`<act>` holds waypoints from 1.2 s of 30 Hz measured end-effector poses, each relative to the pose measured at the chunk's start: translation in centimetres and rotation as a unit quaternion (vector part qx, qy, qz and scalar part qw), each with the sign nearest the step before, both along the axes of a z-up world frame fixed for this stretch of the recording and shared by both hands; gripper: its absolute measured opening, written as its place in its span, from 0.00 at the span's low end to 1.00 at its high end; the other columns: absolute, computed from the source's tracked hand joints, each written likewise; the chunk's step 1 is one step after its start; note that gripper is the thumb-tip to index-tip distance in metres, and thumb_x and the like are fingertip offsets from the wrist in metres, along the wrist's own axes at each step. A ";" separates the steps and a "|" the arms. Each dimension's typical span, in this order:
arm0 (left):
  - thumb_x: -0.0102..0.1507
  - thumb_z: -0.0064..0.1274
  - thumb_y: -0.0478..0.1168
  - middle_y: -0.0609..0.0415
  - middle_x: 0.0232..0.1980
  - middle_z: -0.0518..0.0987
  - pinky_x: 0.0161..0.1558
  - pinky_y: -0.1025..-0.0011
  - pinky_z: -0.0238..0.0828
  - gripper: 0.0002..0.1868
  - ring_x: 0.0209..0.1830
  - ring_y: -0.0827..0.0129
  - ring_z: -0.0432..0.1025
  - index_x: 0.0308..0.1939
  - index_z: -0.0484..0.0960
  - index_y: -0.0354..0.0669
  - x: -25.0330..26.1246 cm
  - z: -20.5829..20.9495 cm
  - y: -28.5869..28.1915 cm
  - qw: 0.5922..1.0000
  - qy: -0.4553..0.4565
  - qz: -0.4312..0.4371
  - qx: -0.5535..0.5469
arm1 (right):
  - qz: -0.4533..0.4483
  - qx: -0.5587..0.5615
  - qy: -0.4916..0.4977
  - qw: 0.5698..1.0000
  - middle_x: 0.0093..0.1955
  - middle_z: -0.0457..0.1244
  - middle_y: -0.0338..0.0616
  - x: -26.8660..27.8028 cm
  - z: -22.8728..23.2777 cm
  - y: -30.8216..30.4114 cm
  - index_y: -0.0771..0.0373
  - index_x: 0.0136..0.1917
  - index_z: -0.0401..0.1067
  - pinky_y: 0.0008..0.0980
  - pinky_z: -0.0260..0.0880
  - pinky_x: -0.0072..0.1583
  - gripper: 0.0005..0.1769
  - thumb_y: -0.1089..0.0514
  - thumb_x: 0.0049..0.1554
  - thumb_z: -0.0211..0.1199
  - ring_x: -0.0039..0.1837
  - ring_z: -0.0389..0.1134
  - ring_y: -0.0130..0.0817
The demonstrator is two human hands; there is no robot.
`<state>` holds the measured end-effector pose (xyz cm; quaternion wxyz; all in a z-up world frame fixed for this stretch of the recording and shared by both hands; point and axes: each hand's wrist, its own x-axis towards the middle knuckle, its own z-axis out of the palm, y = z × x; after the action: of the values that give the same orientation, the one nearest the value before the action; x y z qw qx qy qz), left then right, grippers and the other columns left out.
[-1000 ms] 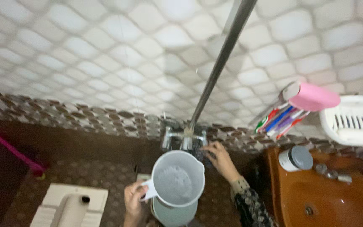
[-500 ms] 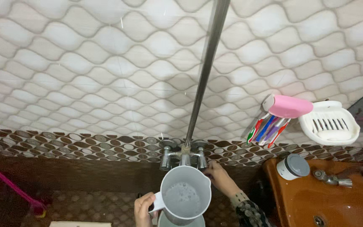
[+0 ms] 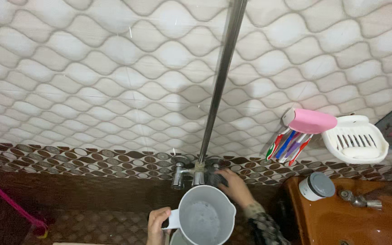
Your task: The person fills a white pitcher with water from a wall tap and then uses a steel wool scrubber to clean the tap fixtures and the vertical pipe. The person repeatedly dips the scrubber into the pitcher and scrubs the metal surfaces.
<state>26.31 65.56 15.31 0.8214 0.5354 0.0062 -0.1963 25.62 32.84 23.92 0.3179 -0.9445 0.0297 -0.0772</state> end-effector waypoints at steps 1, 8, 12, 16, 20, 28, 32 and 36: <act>0.58 0.54 0.49 0.57 0.14 0.62 0.18 0.70 0.45 0.24 0.12 0.72 0.56 0.13 0.68 0.40 -0.1 0.2 0.0 1.000 0.012 -0.013 -0.011 | -0.034 0.023 -0.020 0.999 0.62 0.66 0.48 0.6 -0.8 1.0 0.57 0.62 0.74 0.41 0.68 0.64 0.23 0.59 0.52 0.66 0.64 0.67 0.48; 0.60 0.50 0.46 0.56 0.14 0.66 0.18 0.69 0.50 0.21 0.13 0.72 0.59 0.14 0.72 0.38 -2.9 0.4 -0.8 0.997 -0.068 -0.027 -0.014 | 0.016 0.023 -0.068 0.997 0.60 0.65 0.53 1.4 -4.3 -2.6 0.58 0.61 0.75 0.43 0.65 0.64 0.19 0.59 0.56 0.67 0.64 0.66 0.50; 0.62 0.49 0.44 0.57 0.15 0.66 0.18 0.71 0.50 0.22 0.13 0.74 0.60 0.14 0.72 0.39 -3.3 0.8 0.2 0.995 -0.091 -0.015 -0.024 | 0.069 0.052 -0.016 0.996 0.55 0.63 0.52 -1.9 -4.1 -2.4 0.56 0.62 0.76 0.40 0.67 0.61 0.22 0.62 0.53 0.65 0.60 0.68 0.47; 0.61 0.49 0.43 0.57 0.16 0.66 0.19 0.70 0.52 0.20 0.14 0.73 0.61 0.16 0.72 0.38 -4.2 0.5 0.7 0.999 -0.031 0.011 -0.032 | 0.030 0.052 -0.094 0.994 0.55 0.64 0.51 2.3 -5.2 -2.2 0.57 0.63 0.74 0.41 0.68 0.59 0.21 0.62 0.55 0.67 0.58 0.67 0.49; 0.62 0.49 0.44 0.56 0.14 0.65 0.17 0.71 0.47 0.22 0.11 0.73 0.58 0.15 0.71 0.37 -4.6 0.7 0.8 0.998 -0.043 0.007 -0.037 | 0.017 0.036 -0.065 0.997 0.56 0.63 0.51 2.3 -4.6 -2.2 0.55 0.62 0.74 0.42 0.68 0.58 0.20 0.63 0.55 0.67 0.58 0.67 0.51; 0.63 0.49 0.42 0.57 0.15 0.65 0.17 0.71 0.47 0.21 0.12 0.74 0.58 0.16 0.71 0.38 -5.9 0.4 1.2 0.995 -0.039 0.015 -0.086 | 0.035 0.020 -0.074 0.996 0.54 0.63 0.53 -0.3 -4.3 -1.5 0.55 0.62 0.75 0.43 0.68 0.58 0.22 0.65 0.53 0.67 0.56 0.68 0.50; 0.63 0.49 0.42 0.57 0.15 0.67 0.18 0.70 0.49 0.22 0.12 0.73 0.60 0.15 0.72 0.37 -6.3 0.5 1.7 0.994 -0.093 0.027 -0.044 | 0.014 0.009 -0.104 0.994 0.53 0.63 0.54 3.4 -4.2 -2.0 0.57 0.61 0.74 0.44 0.67 0.57 0.21 0.65 0.54 0.69 0.56 0.66 0.53; 0.63 0.47 0.42 0.55 0.14 0.68 0.18 0.71 0.49 0.22 0.12 0.73 0.60 0.15 0.73 0.36 -6.7 0.6 2.2 0.996 -0.073 0.028 -0.030 | 0.034 0.041 -0.078 0.996 0.52 0.64 0.51 0.1 -3.5 -1.3 0.54 0.61 0.76 0.41 0.68 0.58 0.22 0.67 0.52 0.66 0.56 0.68 0.50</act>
<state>19.63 67.80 15.87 0.8409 0.5226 -0.0442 -0.1337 25.68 31.50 20.41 0.3605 -0.9221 -0.0241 -0.1385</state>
